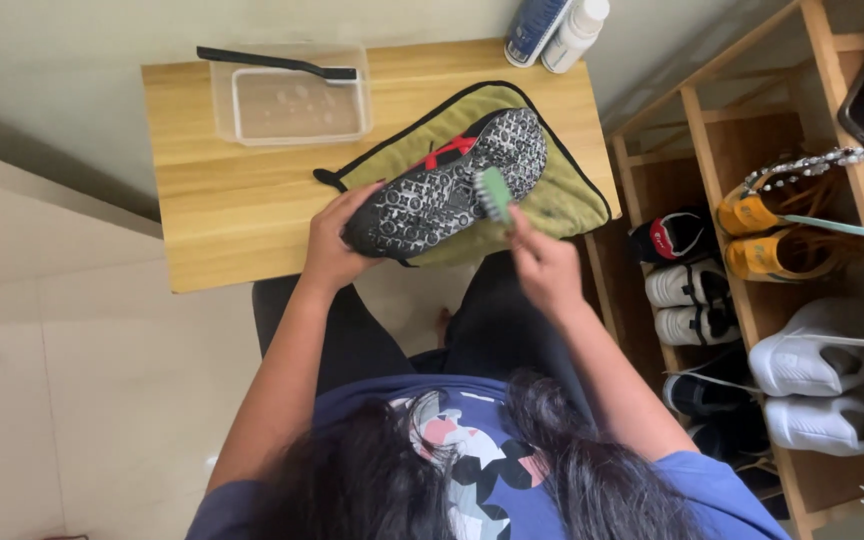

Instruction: The person scrubs the sole of a black and red sneaker with a green brush while seated. They hold the shoe in one hand and use the brush in the other to clean the tread pattern.

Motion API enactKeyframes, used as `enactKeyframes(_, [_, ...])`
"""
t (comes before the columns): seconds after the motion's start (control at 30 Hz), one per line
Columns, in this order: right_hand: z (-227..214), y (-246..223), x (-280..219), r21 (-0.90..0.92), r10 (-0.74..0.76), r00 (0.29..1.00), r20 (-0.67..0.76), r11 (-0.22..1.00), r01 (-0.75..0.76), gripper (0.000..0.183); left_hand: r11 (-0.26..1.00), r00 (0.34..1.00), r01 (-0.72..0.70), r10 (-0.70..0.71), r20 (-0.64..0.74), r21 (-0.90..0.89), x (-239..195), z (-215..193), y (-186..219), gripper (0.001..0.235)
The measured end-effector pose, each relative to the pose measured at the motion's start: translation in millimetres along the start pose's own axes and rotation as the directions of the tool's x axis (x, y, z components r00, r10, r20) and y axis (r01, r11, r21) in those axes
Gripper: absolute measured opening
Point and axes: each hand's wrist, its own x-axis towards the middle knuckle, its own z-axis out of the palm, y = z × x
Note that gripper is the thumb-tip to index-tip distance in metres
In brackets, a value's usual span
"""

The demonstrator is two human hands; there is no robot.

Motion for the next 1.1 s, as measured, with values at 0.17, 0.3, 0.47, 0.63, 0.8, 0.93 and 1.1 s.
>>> enactKeyframes(0.17, [-7, 15, 16, 0.019, 0.078, 0.995, -0.063, 0.997, -0.077, 0.031, 1.0, 1.0, -0.018, 0.018, -0.001, -0.007, 0, 0, 3, 0.091])
enactKeyframes(0.3, [5, 10, 11, -0.017, 0.014, 0.999, -0.038, 1.0, -0.014, 0.034, 1.0, 1.0, -0.014, 0.014, -0.005, -0.011, 2, 1, 3, 0.091])
enactKeyframes(0.47, [-4, 4, 14, 0.026, 0.036, 0.998, -0.058, 0.999, -0.034, 0.034, 1.0, 1.0, -0.016, 0.016, 0.001, -0.014, 2, 1, 7, 0.091])
enactKeyframes(0.63, [5, 20, 7, 0.028, 0.036, 0.999, -0.003, 0.999, -0.036, 0.033, 1.0, 1.0, -0.002, 0.003, 0.011, -0.027, 3, -1, 6, 0.091])
enactKeyframes(0.8, [2, 9, 0, 0.056, -0.022, 0.998, -0.066, 0.998, 0.026, 0.035, 1.0, 1.0, -0.012, 0.012, 0.006, -0.009, 4, -1, 11, 0.09])
enactKeyframes(0.93, [12, 46, -2, 0.015, -0.064, 0.996, -0.065, 0.998, 0.065, 0.037, 1.0, 1.0, -0.025, 0.025, 0.013, 0.007, 5, 0, 6, 0.091])
enactKeyframes(1.1, [11, 48, -7, 0.058, -0.036, 0.991, -0.127, 0.997, 0.043, 0.04, 1.0, 1.0, -0.026, 0.026, 0.009, 0.015, 0, 0, 3, 0.091])
